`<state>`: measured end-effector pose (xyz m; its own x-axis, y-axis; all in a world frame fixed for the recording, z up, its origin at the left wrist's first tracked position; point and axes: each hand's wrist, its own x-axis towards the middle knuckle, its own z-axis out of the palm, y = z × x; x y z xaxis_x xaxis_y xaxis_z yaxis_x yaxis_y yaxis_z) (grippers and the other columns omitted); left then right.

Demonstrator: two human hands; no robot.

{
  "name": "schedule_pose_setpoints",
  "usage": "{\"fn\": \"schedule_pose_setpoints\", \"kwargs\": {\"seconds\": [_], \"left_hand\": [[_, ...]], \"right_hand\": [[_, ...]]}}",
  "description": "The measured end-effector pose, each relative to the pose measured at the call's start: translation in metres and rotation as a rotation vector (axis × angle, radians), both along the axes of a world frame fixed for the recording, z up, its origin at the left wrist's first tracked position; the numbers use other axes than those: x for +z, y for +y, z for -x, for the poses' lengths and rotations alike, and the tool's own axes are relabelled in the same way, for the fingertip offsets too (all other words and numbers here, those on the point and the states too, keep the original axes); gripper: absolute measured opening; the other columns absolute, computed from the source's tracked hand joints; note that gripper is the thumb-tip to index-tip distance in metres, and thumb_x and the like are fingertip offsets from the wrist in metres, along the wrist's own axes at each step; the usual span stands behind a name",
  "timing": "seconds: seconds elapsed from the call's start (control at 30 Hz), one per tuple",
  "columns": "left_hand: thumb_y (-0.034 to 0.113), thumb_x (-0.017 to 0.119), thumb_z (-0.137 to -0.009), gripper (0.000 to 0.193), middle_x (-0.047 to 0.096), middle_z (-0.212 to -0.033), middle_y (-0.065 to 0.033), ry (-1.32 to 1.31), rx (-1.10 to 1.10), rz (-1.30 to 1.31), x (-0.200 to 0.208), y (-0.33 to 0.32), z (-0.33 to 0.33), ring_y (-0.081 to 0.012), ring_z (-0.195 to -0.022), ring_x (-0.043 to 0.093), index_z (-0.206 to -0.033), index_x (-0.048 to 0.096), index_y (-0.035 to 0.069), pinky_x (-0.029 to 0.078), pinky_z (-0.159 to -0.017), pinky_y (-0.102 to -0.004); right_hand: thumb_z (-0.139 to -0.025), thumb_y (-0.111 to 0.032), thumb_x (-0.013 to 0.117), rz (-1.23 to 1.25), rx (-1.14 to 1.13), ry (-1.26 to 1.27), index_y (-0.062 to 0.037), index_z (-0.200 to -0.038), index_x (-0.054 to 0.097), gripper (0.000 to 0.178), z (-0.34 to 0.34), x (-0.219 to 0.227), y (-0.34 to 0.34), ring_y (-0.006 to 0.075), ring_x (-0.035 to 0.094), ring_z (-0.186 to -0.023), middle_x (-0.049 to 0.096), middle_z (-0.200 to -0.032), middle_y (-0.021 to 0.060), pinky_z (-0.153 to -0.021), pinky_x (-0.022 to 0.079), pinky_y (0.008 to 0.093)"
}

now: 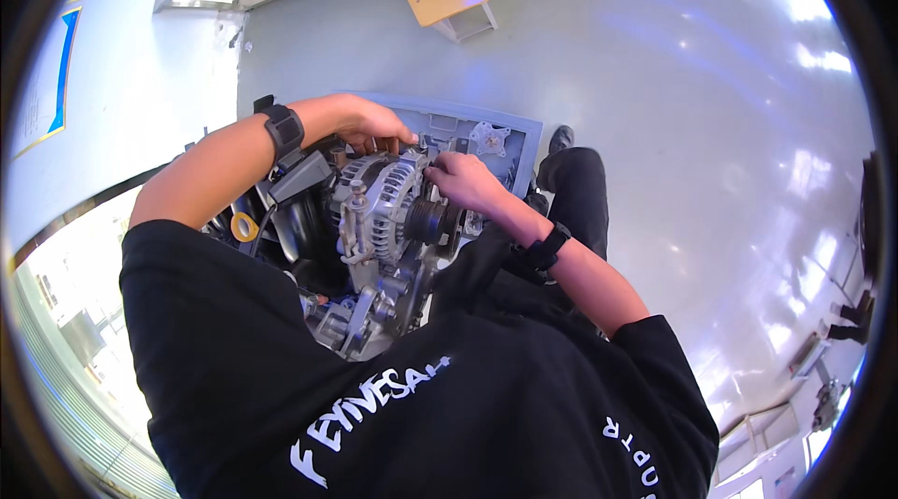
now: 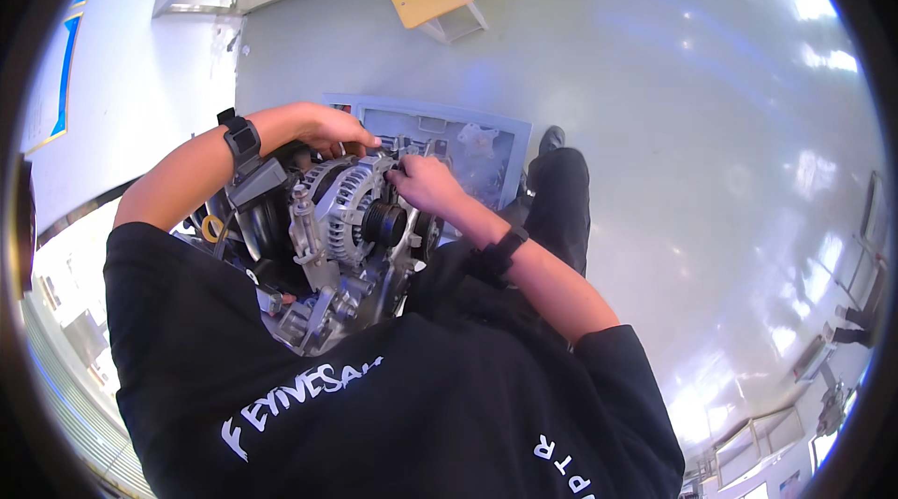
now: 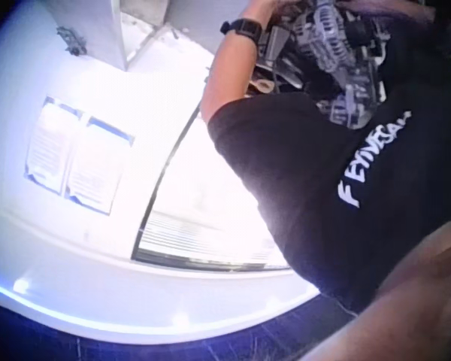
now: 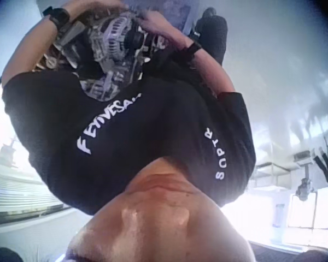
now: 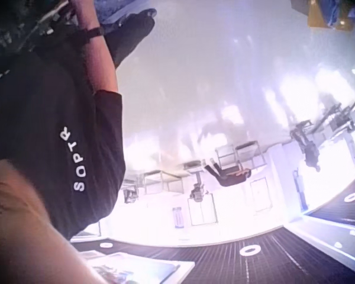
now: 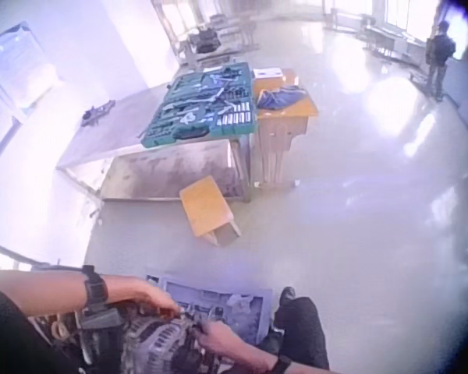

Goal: Installing an alternator onto a car engine.

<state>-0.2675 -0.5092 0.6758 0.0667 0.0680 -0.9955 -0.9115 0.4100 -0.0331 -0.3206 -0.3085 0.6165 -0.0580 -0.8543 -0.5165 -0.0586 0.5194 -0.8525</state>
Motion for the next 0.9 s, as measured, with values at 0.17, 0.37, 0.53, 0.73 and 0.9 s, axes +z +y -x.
{"fn": "schedule_pose_setpoints", "kwargs": {"seconds": [0.17,0.37,0.53,0.73,0.9], "left_hand": [[0.045,0.049,-0.091,0.064,0.046,-0.124,-0.0245,-0.108,0.174,-0.141,-0.005,-0.014,-0.001,-0.0367,-0.115,0.048,-0.119,0.046,-0.013,0.038,-0.099,-0.0446],[0.039,0.044,-0.095,0.056,0.049,-0.122,-0.0237,-0.208,0.11,-0.265,-0.023,-0.029,0.013,-0.0374,-0.115,0.048,-0.114,0.05,-0.014,0.04,-0.097,-0.0435],[0.039,0.043,-0.094,0.057,0.045,-0.127,-0.0276,-0.213,0.129,-0.331,-0.051,-0.034,-0.008,-0.0358,-0.113,0.05,-0.119,0.047,-0.012,0.043,-0.095,-0.0435],[0.029,0.061,-0.081,0.03,0.066,-0.084,-0.0151,0.409,-0.137,-0.047,-0.036,-0.022,-0.051,-0.0269,-0.083,0.063,-0.086,0.067,0.0,0.048,-0.077,-0.0395],[0.025,0.06,-0.08,0.026,0.066,-0.093,-0.0184,0.41,-0.114,0.055,-0.02,-0.01,-0.049,-0.0306,-0.09,0.063,-0.092,0.067,0.003,0.048,-0.079,-0.0392]], "right_hand": [[-0.085,-0.029,0.056,0.017,0.037,0.06,0.0005,-0.091,0.063,0.031,-0.002,0.002,-0.006,0.0399,0.061,-0.085,0.063,-0.084,0.0229,-0.076,0.047,0.0463],[-0.086,-0.028,0.056,0.014,0.058,0.07,-0.002,-0.093,0.064,0.028,0.003,0.0,-0.004,0.0392,0.061,-0.085,0.064,-0.084,0.0216,-0.076,0.047,0.0464],[-0.085,-0.03,0.056,-0.007,0.282,0.035,-0.0039,-0.094,0.066,0.029,0.022,0.001,-0.023,0.0375,0.062,-0.084,0.065,-0.085,0.0199,-0.075,0.048,0.0458],[-0.081,-0.031,0.058,-0.052,0.389,0.043,-0.0062,-0.095,0.068,0.03,0.023,-0.009,-0.03,0.0363,0.062,-0.087,0.065,-0.088,0.0197,-0.081,0.048,0.0435],[-0.081,-0.03,0.058,-0.134,0.404,0.021,-0.0053,-0.093,0.068,0.029,0.025,-0.004,-0.033,0.0362,0.061,-0.09,0.065,-0.091,0.0196,-0.082,0.048,0.0444]]}}
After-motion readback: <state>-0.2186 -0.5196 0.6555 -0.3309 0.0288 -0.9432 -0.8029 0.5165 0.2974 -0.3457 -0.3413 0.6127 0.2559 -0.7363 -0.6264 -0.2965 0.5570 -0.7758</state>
